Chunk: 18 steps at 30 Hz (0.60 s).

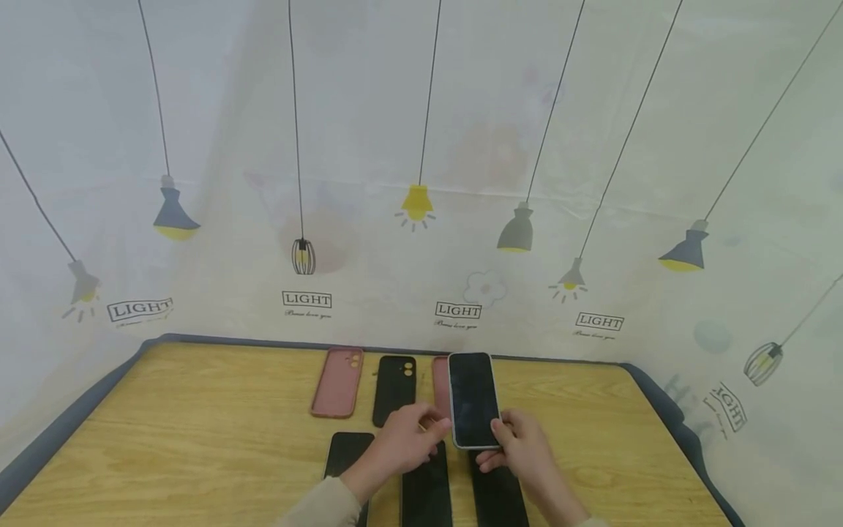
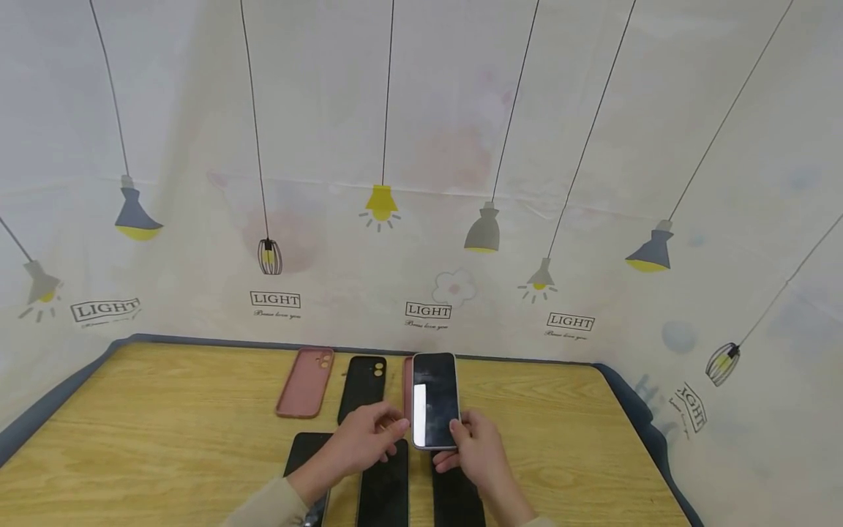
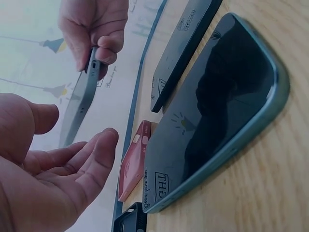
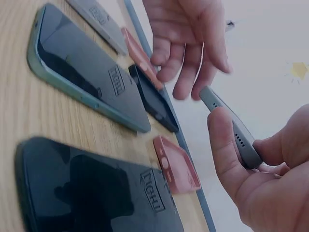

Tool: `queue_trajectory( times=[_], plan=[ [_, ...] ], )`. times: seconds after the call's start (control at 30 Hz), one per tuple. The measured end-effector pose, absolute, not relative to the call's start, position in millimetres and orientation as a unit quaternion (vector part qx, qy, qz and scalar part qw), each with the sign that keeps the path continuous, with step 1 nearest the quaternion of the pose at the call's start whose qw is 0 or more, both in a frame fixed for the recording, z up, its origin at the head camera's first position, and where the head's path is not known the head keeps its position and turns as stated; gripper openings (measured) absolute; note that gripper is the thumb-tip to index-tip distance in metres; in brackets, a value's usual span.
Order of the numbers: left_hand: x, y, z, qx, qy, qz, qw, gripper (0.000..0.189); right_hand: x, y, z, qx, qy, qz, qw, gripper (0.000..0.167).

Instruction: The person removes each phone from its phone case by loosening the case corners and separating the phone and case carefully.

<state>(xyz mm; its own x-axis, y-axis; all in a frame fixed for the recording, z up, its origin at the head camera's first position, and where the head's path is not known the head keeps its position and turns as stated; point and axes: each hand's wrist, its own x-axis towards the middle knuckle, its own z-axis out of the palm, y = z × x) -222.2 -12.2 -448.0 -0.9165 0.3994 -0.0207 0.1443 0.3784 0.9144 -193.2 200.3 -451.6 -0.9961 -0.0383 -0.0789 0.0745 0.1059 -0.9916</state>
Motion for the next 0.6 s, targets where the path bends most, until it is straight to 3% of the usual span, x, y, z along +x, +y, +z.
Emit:
queue_trajectory(
  times=[0.23, 0.6],
  plan=[
    [-221, -12, -453, 0.147, 0.806, 0.556, 0.141, 0.033, -185, 190, -449, 0.005, 0.724, -0.686, 0.066, 0.021],
    [-215, -15, -454, 0.160, 0.781, 0.588, 0.138, 0.017, -177, 181, -447, -0.010, 0.718, -0.689, 0.100, 0.024]
  ],
)
